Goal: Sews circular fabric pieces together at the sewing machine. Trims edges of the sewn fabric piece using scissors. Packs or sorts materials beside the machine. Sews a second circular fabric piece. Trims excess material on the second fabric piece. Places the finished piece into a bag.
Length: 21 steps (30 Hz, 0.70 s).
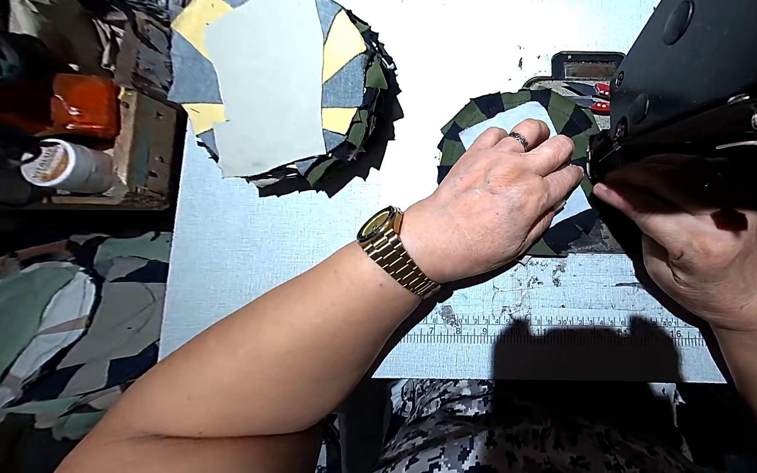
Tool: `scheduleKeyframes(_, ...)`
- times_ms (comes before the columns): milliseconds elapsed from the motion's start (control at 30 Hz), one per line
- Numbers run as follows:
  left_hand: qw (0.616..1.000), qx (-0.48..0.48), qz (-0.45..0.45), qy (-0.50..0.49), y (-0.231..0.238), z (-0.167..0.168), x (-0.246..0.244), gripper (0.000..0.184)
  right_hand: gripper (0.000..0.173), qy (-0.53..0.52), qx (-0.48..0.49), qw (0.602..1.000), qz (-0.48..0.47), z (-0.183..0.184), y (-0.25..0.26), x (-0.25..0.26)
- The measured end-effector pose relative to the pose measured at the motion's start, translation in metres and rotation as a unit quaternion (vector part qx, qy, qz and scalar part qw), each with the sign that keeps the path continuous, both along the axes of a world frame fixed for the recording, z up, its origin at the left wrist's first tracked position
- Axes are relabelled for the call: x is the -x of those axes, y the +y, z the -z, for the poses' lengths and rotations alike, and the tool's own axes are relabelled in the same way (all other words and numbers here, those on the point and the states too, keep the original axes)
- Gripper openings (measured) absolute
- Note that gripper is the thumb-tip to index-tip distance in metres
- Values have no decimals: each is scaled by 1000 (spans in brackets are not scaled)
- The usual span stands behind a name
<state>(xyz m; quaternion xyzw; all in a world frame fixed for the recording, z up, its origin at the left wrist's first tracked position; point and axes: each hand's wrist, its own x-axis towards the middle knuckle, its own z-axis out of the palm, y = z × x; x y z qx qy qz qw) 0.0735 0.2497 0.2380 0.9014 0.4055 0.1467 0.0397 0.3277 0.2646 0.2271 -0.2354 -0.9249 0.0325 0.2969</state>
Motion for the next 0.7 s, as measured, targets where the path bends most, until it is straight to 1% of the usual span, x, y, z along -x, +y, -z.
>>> scheduleKeyframes(167, 1000, -3, 4, -14, 1, 1, 4, 42, 32, -39, 25, 999, -29, 5, -2, -1)
scheduleKeyframes(267, 999, -12, 36, -38, 2, -2, 9, 41, 31, -37, 21, 999, -27, 6, -2, -1)
scheduleKeyframes(400, 996, 25, 71, -40, 7, -1, 15, 38, 31, -38, 22, 999, -14, 4, -4, 0)
scheduleKeyframes(500, 997, 25, 66, -39, 8, 0, 14, 39, 30, -36, 23, 999, 0, 3, -3, 0)
scheduleKeyframes(700, 999, 13, 29, -12, 5, 0, 8, 41, 28, -36, 19, 999, 18, 1, 0, 1)
